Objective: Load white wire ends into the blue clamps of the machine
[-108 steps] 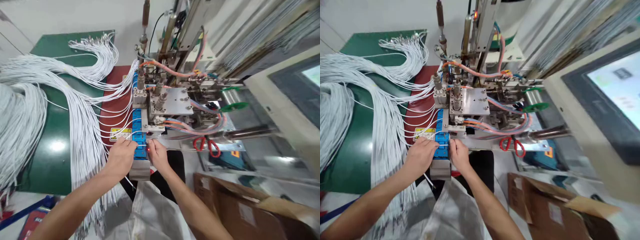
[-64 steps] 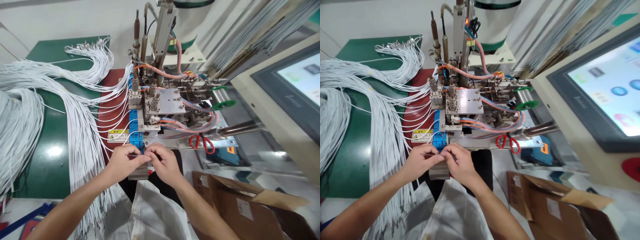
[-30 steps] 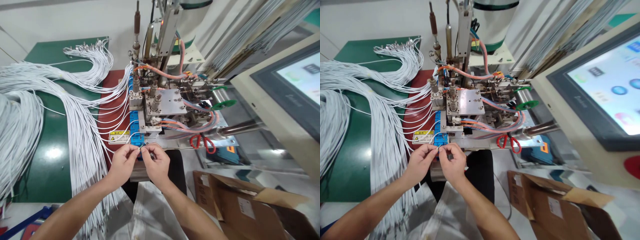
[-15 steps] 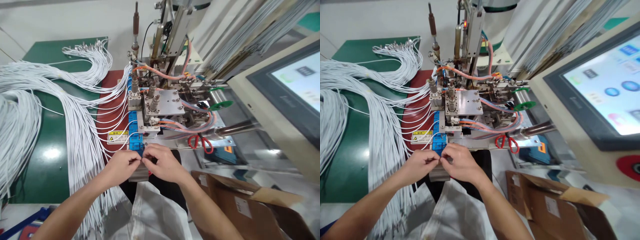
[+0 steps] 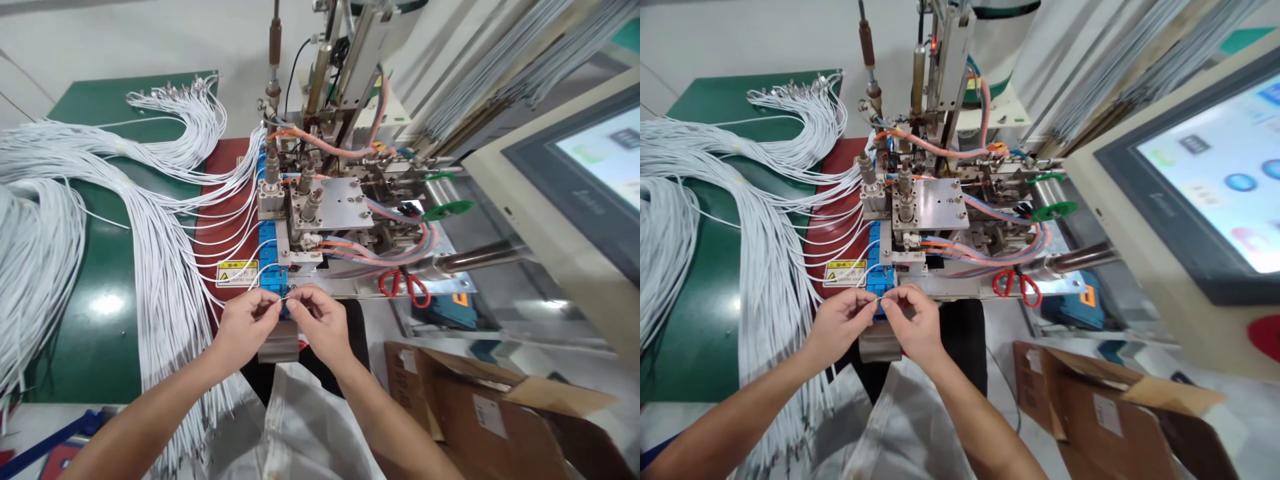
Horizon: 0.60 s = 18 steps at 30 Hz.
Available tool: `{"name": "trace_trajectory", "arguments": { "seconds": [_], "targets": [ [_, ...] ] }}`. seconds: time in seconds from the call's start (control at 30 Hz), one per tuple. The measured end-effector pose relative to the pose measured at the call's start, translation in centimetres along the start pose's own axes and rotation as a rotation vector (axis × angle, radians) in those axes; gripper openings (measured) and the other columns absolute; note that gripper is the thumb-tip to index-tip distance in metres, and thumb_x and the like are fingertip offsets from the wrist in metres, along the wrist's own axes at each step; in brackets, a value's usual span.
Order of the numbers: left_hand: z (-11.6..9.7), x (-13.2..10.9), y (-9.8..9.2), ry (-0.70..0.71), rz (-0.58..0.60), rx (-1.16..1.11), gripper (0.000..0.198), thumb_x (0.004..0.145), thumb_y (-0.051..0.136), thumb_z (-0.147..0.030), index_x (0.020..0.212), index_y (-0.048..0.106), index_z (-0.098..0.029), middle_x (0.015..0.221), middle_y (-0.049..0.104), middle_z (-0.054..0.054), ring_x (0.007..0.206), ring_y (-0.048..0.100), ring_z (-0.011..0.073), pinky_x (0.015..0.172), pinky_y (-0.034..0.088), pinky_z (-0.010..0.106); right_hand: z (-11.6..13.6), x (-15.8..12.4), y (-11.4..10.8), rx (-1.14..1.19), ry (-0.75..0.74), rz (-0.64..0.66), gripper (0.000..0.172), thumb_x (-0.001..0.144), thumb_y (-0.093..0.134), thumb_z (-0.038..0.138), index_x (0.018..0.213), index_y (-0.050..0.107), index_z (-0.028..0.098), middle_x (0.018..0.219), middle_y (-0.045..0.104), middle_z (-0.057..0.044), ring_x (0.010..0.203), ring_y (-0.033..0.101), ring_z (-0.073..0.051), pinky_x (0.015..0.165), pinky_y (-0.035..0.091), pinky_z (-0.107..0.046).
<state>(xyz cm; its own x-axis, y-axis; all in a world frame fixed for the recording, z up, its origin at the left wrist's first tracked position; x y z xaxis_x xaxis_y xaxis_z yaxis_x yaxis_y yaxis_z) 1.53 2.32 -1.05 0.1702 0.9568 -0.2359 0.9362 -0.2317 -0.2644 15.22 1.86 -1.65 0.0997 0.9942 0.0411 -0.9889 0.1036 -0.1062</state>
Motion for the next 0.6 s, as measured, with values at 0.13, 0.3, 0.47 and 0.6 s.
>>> {"name": "trace_trajectory", "arguments": {
  "seconds": [0.13,0.3,0.47,0.6],
  "targets": [
    [0.22,0.14,0.09,0.011,0.007,-0.026,0.03,0.078,0.055,-0.025,0.106,0.061,-0.017,0.06,0.05,-0.004,0.054,0.048,0.0075,0.053,0.043,0.018,0.07,0.31,-0.08,0.008,0.041,0.026,0.008,0.073,0.059,0.019,0.065,0.061,0.018,0.064,0.058,-0.001,0.059,0.052,-0.013,0.056,0.043,-0.025],
    [0.21,0.12,0.07,0.014,0.023,-0.018,0.031,0.078,0.055,-0.025,0.107,0.062,-0.018,0.065,0.054,-0.003,0.057,0.051,0.008,0.056,0.045,0.019,-0.11,0.13,0.05,-0.029,0.052,0.001,0.011,0.074,0.057,0.021,0.064,0.059,0.017,0.062,0.056,0.0,0.057,0.051,-0.012,0.055,0.042,-0.024],
    [0.37,-0.01,0.22,0.005,-0.008,-0.009,0.029,0.078,0.055,-0.028,0.104,0.06,-0.017,0.063,0.055,-0.003,0.057,0.055,0.0088,0.058,0.046,0.02,0.19,-0.31,-0.01,-0.146,-0.07,-0.054,0.011,0.076,0.055,0.018,0.065,0.057,0.018,0.065,0.056,0.0,0.059,0.053,-0.012,0.057,0.043,-0.024],
    [0.56,0.21,0.03,0.001,-0.028,0.061,0.029,0.078,0.056,-0.03,0.104,0.057,-0.018,0.065,0.061,-0.003,0.058,0.058,0.0107,0.06,0.047,0.022,0.62,-0.38,-0.17,-0.277,-0.227,-0.058,0.01,0.078,0.052,0.017,0.069,0.056,0.018,0.068,0.057,-0.002,0.066,0.054,-0.015,0.064,0.044,-0.027]
  ]
}}
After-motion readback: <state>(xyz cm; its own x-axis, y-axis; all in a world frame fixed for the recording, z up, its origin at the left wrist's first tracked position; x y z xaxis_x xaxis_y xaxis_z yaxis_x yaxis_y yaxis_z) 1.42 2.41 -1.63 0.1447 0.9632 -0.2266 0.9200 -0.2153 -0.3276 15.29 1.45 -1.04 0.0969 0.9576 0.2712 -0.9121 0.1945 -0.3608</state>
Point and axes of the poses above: each hand's wrist, its own x-axis towards the middle knuckle, its own y-axis out of the palm, z = x × y, the point moved 4 cm from there along x, towards the middle knuckle
